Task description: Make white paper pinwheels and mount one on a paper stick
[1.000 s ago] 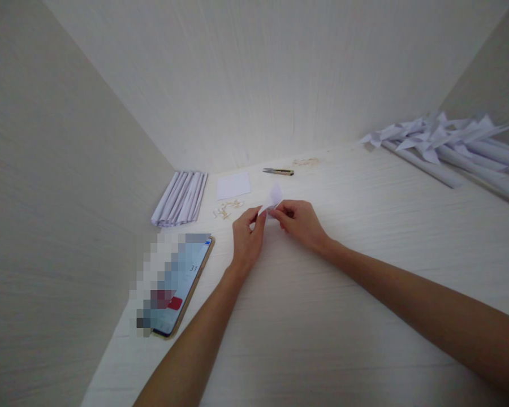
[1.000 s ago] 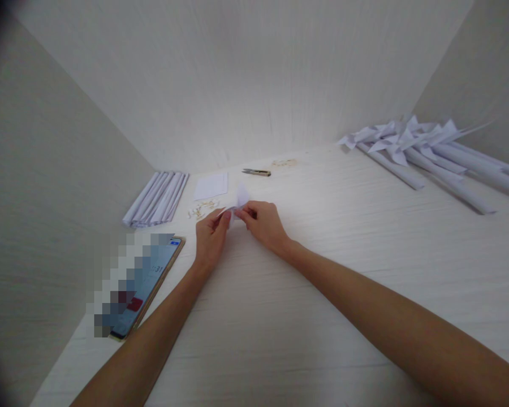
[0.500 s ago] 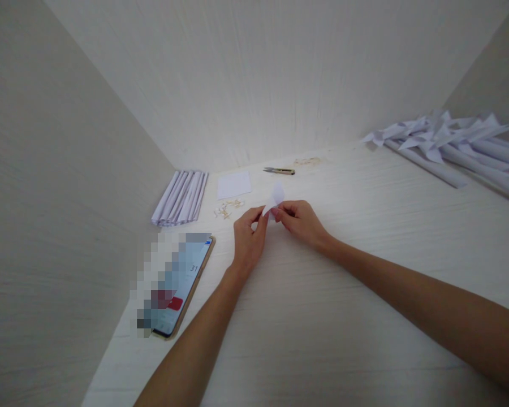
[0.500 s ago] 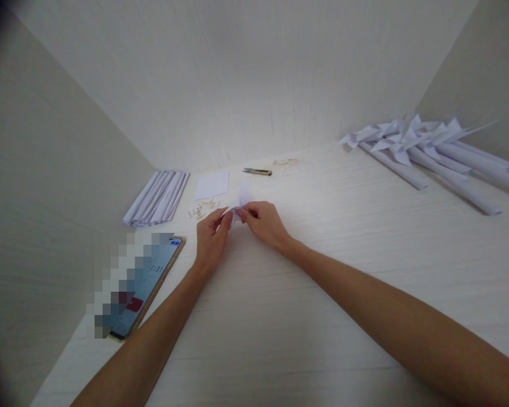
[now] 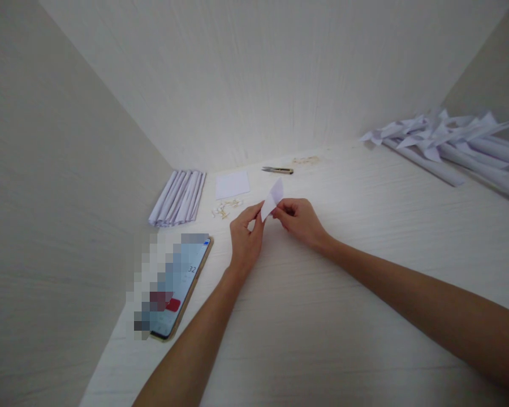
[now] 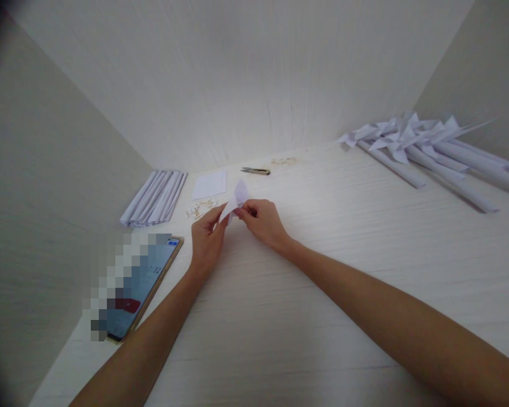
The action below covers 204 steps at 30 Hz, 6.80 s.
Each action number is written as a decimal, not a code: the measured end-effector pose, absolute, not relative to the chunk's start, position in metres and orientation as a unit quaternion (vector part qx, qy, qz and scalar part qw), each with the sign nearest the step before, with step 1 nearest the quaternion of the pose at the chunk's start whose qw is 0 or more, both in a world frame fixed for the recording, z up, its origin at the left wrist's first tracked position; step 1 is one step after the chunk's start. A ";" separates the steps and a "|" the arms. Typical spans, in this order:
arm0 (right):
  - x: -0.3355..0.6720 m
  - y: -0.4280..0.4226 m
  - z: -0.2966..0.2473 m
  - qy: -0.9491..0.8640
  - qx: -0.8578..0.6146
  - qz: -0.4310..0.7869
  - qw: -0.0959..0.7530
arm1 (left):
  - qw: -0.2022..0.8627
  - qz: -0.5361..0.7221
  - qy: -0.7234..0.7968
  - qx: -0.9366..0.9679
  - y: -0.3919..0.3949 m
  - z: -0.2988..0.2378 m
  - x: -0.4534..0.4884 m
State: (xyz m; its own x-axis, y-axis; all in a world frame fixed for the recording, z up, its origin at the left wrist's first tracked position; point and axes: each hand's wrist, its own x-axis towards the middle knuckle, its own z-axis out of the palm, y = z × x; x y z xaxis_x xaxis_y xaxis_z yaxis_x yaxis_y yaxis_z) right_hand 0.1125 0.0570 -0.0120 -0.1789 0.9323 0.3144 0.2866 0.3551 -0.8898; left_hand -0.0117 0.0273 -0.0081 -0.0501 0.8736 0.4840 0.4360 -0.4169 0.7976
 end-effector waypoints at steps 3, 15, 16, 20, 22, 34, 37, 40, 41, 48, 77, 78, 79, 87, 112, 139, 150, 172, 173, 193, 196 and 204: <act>0.112 0.056 -0.011 -0.683 -0.447 0.349 0.460 | 0.212 0.533 0.503 0.646 0.028 -0.009 -0.012; 0.112 0.056 -0.011 -0.684 -0.454 0.335 0.462 | 0.243 0.542 0.492 0.637 0.030 -0.012 -0.013; 0.112 0.056 -0.011 -0.683 -0.454 0.336 0.462 | 0.247 0.542 0.491 0.635 0.030 -0.013 -0.013; 0.112 0.055 -0.011 -0.682 -0.463 0.334 0.457 | 0.262 0.539 0.495 0.629 0.031 -0.012 -0.012; 0.112 0.055 -0.010 -0.681 -0.467 0.331 0.456 | 0.267 0.534 0.500 0.627 0.031 -0.011 -0.012; 0.113 0.056 -0.011 -0.680 -0.464 0.324 0.467 | 0.299 0.536 0.503 0.609 0.032 -0.011 -0.013; 0.113 0.056 -0.011 -0.675 -0.465 0.330 0.468 | 0.307 0.539 0.497 0.607 0.032 -0.012 -0.013; 0.113 0.056 -0.011 -0.675 -0.461 0.333 0.470 | 0.309 0.540 0.493 0.608 0.032 -0.011 -0.013; 0.113 0.056 -0.011 -0.675 -0.459 0.334 0.471 | 0.308 0.540 0.494 0.608 0.032 -0.011 -0.013; 0.113 0.056 -0.012 -0.681 -0.445 0.343 0.469 | 0.301 0.548 0.497 0.601 0.033 -0.010 -0.013; 0.113 0.055 -0.010 -0.683 -0.452 0.338 0.463 | 0.363 0.563 0.470 0.574 0.036 -0.014 -0.015; 0.113 0.055 -0.010 -0.682 -0.454 0.340 0.463 | 0.358 0.561 0.472 0.579 0.035 -0.013 -0.014; 0.113 0.055 -0.010 -0.680 -0.455 0.341 0.463 | 0.355 0.557 0.473 0.583 0.034 -0.011 -0.013; 0.113 0.057 -0.014 -0.672 -0.444 0.342 0.484 | 0.379 0.569 0.461 0.565 0.037 -0.014 -0.013; 0.113 0.055 -0.010 -0.646 -0.426 0.338 0.535 | 0.354 0.591 0.528 0.496 0.039 -0.013 -0.015; 0.114 0.060 -0.012 -0.659 -0.414 0.331 0.534 | 0.364 0.614 0.519 0.471 0.039 -0.014 -0.014; 0.114 0.064 -0.018 -0.663 -0.378 0.381 0.522 | 0.431 0.607 0.481 0.463 0.042 -0.019 -0.017; 0.114 0.066 -0.017 -0.693 -0.393 0.380 0.470 | 0.377 0.562 0.519 0.522 0.038 -0.014 -0.011; 0.114 0.066 -0.017 -0.692 -0.393 0.382 0.469 | 0.379 0.563 0.517 0.522 0.038 -0.015 -0.011; 0.115 0.068 -0.019 -0.668 -0.387 0.410 0.486 | 0.405 0.576 0.504 0.499 0.037 -0.013 -0.011; 0.114 0.066 -0.017 -0.667 -0.387 0.414 0.484 | 0.400 0.575 0.508 0.502 0.037 -0.014 -0.011; 0.114 0.067 -0.015 -0.664 -0.385 0.424 0.481 | 0.381 0.556 0.520 0.524 0.038 -0.015 -0.013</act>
